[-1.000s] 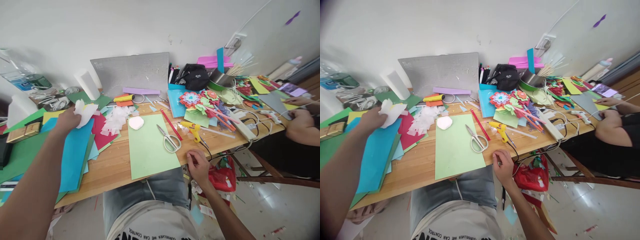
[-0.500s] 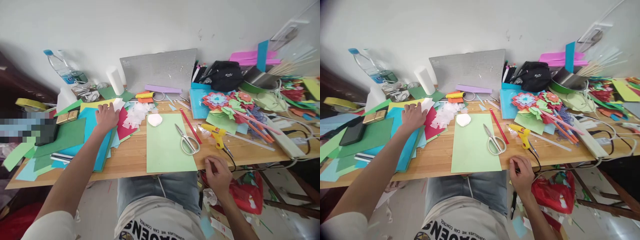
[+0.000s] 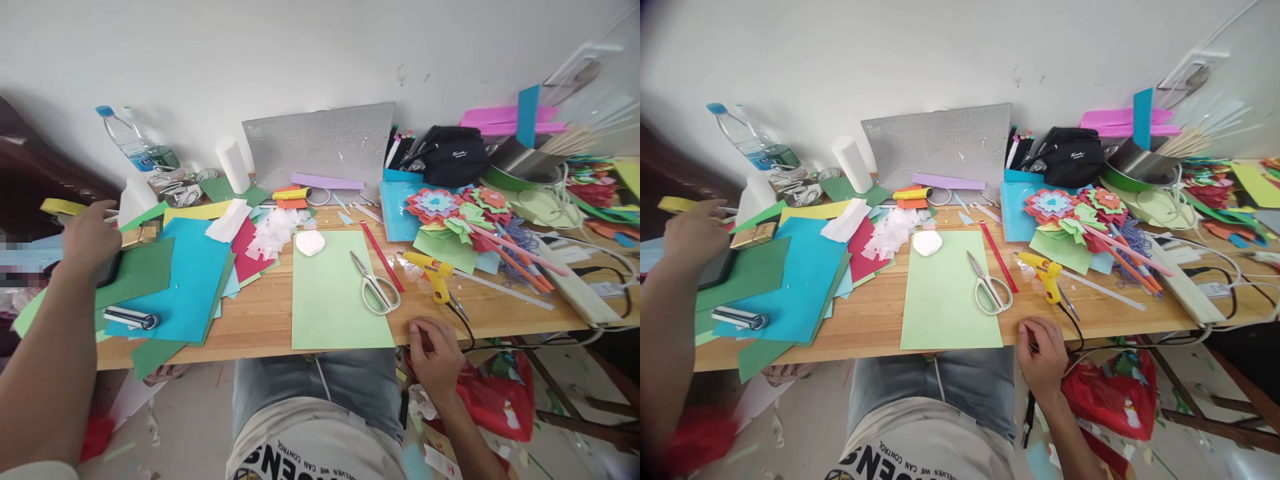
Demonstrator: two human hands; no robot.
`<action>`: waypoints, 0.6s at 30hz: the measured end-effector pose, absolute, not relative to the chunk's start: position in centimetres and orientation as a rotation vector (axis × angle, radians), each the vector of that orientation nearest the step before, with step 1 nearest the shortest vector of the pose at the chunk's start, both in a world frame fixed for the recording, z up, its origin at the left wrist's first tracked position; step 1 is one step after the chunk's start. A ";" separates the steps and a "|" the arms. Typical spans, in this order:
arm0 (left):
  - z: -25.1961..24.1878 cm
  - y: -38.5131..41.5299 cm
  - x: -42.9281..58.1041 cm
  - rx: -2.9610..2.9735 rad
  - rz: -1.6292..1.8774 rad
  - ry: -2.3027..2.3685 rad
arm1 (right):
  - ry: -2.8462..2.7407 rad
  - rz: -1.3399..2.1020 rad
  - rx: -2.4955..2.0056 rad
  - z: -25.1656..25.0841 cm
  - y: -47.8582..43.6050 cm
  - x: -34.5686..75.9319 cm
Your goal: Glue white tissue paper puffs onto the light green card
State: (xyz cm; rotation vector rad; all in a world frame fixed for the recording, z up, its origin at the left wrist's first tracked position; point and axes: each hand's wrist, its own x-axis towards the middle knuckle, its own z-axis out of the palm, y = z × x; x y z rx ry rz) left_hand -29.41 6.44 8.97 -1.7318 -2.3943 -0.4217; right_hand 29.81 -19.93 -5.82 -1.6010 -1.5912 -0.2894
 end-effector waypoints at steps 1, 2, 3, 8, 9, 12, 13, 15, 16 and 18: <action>8.8 6.0 -30.1 -1.712 -0.373 -2.419 | -1.593 -0.293 -1.593 -5.9 -19.9 29.8; 8.7 5.8 -30.5 -1.686 -0.324 -2.450 | -1.599 -0.297 -1.585 -5.9 -19.9 29.8; 8.8 5.8 -30.6 -1.669 -0.286 -2.480 | -1.602 -0.299 -1.581 -5.9 -19.8 29.9; 10.1 10.1 -24.2 -1.887 -0.553 -2.420 | -1.589 -0.292 -1.620 -6.1 -19.8 29.7; 10.2 11.6 -22.0 -1.947 -0.705 -2.379 | -1.581 -0.293 -1.627 -6.2 -19.8 29.7; 9.9 16.4 -15.2 -2.062 -1.145 -2.390 | -1.576 -0.295 -1.630 -6.1 -19.9 29.5; 9.6 17.9 -13.2 -2.079 -1.254 -2.401 | -1.576 -0.295 -1.632 -6.1 -20.0 29.5; 8.8 20.4 -10.2 -2.056 -1.432 -2.366 | -1.578 -0.291 -1.636 -6.0 -20.1 29.4; 8.4 21.5 -9.2 -2.008 -1.516 -2.399 | -1.582 -0.286 -1.638 -6.0 -20.1 29.4; 7.9 22.9 -7.9 -1.945 -1.631 -2.480 | -1.592 -0.277 -1.635 -6.0 -20.1 29.4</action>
